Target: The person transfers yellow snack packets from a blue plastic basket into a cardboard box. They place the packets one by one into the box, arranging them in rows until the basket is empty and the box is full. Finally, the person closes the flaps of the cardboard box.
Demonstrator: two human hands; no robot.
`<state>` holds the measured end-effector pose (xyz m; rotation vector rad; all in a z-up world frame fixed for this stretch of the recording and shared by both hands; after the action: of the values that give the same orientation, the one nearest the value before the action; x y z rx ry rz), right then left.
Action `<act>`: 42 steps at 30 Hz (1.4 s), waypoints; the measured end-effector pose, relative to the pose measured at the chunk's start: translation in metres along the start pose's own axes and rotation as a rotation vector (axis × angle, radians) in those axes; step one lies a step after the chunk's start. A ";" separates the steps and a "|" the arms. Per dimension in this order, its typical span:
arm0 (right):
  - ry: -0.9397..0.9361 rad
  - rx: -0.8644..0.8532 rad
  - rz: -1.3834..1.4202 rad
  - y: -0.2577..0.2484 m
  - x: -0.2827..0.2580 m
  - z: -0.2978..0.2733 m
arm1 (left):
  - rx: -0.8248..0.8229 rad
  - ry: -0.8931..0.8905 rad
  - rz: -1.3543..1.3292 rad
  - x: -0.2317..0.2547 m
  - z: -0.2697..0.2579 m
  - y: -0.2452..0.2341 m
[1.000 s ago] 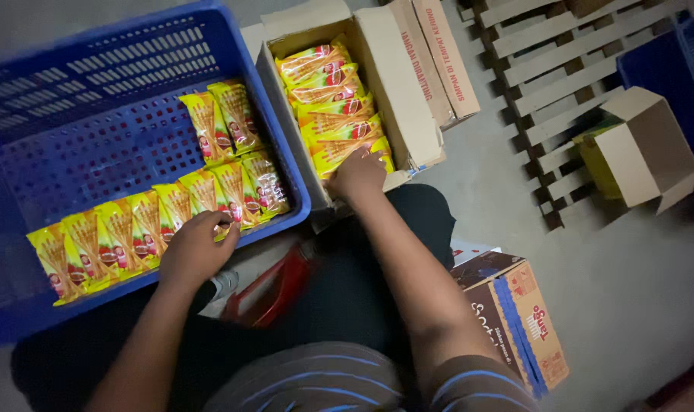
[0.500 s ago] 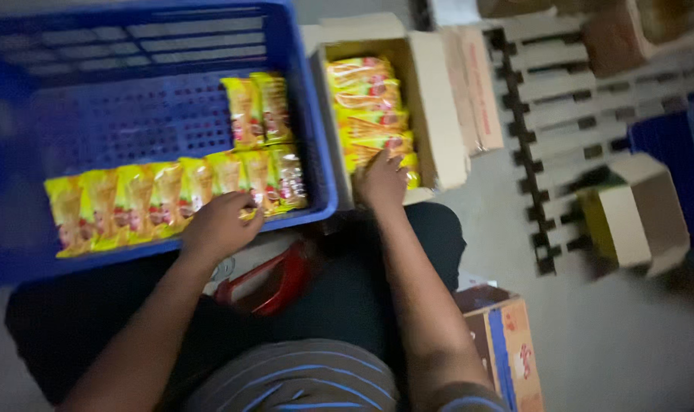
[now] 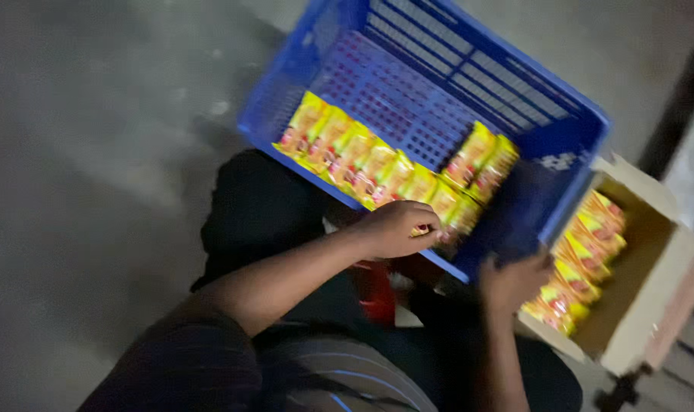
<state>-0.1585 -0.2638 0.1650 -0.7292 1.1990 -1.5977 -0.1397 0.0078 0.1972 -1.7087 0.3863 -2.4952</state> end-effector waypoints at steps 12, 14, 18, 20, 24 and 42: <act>-0.065 0.076 0.214 -0.018 -0.021 -0.001 | -0.013 -0.309 0.332 -0.148 0.097 -0.213; -0.043 0.062 0.170 -0.011 -0.020 0.001 | -0.135 -0.402 0.407 -0.189 0.106 -0.207; -0.123 0.072 0.150 -0.007 -0.009 -0.005 | -0.631 -0.397 0.891 -0.299 0.097 -0.168; -0.161 0.077 0.159 -0.005 -0.012 -0.001 | -0.576 -0.446 0.922 -0.351 0.088 -0.157; -0.218 0.113 0.240 -0.009 -0.020 -0.001 | -0.149 -0.049 1.016 -0.525 0.034 -0.125; -0.115 0.051 0.274 -0.026 -0.043 0.003 | -0.534 -0.654 1.016 -0.156 0.104 -0.216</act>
<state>-0.1497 -0.2238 0.1938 -0.5884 1.1181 -1.3372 0.0286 0.2341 0.1479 -1.6863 1.4512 -1.1087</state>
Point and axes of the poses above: each hand's wrist, its own z-axis towards the middle knuckle, its own y-axis out of the palm, x = y × z, the point moved 6 cm from there along z, towards the middle knuckle, and after that the axes turned 14 degrees about x, right-handed, at the moved point
